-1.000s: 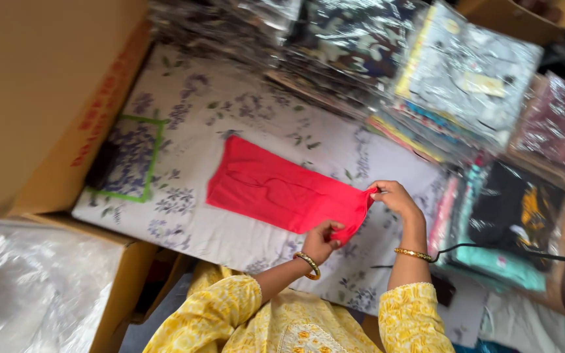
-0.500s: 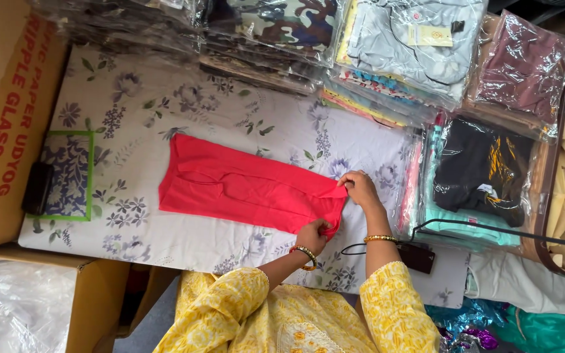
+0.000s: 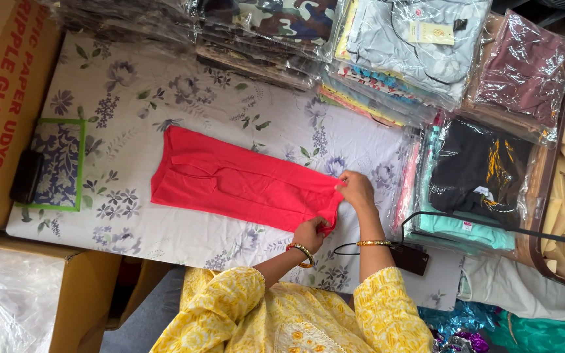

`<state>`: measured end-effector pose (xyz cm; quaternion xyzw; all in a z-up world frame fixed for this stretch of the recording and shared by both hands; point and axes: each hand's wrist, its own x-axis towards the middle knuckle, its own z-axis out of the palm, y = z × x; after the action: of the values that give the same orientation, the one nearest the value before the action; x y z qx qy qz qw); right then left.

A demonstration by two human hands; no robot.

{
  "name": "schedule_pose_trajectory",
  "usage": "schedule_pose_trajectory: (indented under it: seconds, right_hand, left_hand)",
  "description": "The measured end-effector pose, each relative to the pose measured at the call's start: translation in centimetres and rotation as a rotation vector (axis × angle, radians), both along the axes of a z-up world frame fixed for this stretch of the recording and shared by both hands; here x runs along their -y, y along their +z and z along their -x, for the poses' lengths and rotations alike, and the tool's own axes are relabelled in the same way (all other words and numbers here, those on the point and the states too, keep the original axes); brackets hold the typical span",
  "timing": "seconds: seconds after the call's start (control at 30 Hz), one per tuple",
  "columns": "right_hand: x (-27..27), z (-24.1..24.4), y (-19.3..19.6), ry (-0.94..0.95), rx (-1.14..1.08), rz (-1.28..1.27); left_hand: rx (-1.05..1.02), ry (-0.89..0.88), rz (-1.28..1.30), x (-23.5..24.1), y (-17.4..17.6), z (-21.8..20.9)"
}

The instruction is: The person folds t-shirts on a padded table, smoothing each shirt flat and folding the sleeves and body into a compact square. They then wrap each folded shirt in a clear plastic bag and stack the packaged shirts with a pile of finished ones.

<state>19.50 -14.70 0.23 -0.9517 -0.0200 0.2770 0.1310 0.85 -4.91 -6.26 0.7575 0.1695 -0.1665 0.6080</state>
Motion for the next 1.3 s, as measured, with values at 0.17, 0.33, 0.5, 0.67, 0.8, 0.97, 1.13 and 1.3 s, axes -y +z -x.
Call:
schedule_pose_trajectory:
  seconds: [0.17, 0.33, 0.5, 0.67, 0.8, 0.97, 1.13, 1.3]
  right_hand:
    - [1.1, 0.0, -0.9, 0.132, 0.419, -0.087]
    - [2.6, -0.5, -3.7, 0.000, 0.139, -0.323]
    - [-0.1, -0.7, 0.4, -0.032, 0.087, -0.244]
    - [-2.7, -0.6, 0.3, 0.052, 0.103, -0.306]
    - [-4.6, -0.9, -1.4, 0.127, -0.008, -0.323]
    - [-6.2, -0.7, 0.7, 0.105, -0.104, -0.601]
    - [-2.5, -0.3, -2.2, 0.023, 0.209, -0.595]
    - [-2.0, 0.8, -2.7, 0.404, 0.477, -0.494]
  left_hand:
    - [0.045, 0.038, 0.024, 0.5, -0.4, 0.2]
    - [0.124, 0.053, -0.101, 0.5, -0.7, 0.5]
    - [0.116, 0.157, 0.008, -1.5, 0.0, 1.7]
    - [0.092, 0.292, 0.025, -4.8, -0.8, 3.6]
    - [0.086, 0.309, -0.023, -6.7, -0.4, 4.2]
    - [0.101, 0.301, -0.166, -8.1, 5.0, 3.8]
    - [0.362, -0.016, -0.319, -5.4, 1.4, 4.0]
    - [0.306, -0.309, -0.447, -4.8, 3.2, 0.8]
